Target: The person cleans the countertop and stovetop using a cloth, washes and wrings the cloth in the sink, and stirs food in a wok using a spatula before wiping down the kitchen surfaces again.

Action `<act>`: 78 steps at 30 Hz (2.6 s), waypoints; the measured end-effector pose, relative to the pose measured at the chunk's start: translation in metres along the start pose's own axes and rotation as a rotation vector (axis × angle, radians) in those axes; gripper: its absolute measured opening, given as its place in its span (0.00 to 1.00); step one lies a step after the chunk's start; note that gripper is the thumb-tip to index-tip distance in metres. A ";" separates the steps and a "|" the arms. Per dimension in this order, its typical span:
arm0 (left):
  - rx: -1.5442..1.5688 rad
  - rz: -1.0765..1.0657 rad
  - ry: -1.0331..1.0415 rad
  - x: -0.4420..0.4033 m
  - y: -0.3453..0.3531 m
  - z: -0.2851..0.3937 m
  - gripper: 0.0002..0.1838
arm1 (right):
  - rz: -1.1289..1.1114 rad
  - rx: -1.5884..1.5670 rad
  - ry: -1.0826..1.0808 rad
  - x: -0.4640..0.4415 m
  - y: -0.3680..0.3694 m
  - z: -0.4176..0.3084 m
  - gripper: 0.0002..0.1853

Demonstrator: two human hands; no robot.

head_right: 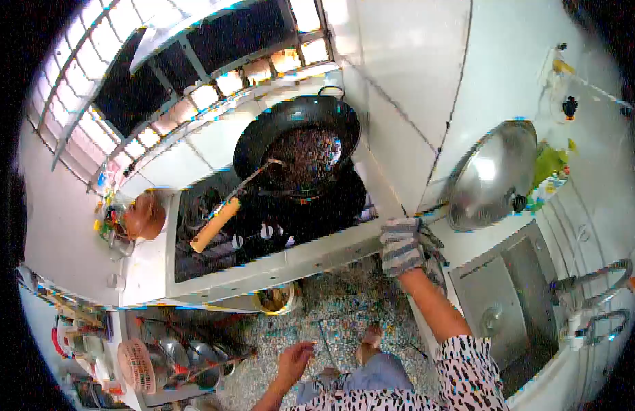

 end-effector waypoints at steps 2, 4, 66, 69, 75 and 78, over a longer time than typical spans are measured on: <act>-0.024 -0.019 0.008 -0.004 0.003 0.008 0.10 | -0.043 -0.808 0.234 -0.005 0.005 0.007 0.14; -0.007 -0.019 -0.005 -0.005 0.007 0.015 0.10 | 0.097 -0.280 0.158 0.011 0.048 -0.027 0.14; 1.258 -0.818 -0.694 -0.131 0.380 0.425 0.13 | 0.281 -2.356 0.811 0.098 0.162 0.118 0.26; 1.255 -0.806 -0.664 -0.124 0.366 0.450 0.14 | 0.363 -1.549 0.722 0.089 0.217 0.105 0.27; 1.197 -0.779 -0.666 -0.113 0.362 0.445 0.12 | -0.025 -0.990 0.819 0.110 0.244 0.154 0.25; 1.198 -0.778 -0.701 -0.114 0.363 0.432 0.11 | -0.221 -0.945 0.793 0.115 0.268 0.161 0.25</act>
Point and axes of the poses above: each hand's wrist, its own x-axis away from the middle knuckle, its own y-axis out of the palm, z = x × y, the point moved 4 cm from there along -x, towards the middle knuckle, and after that the axes turned 6 degrees about z, right-handed, at the moved point
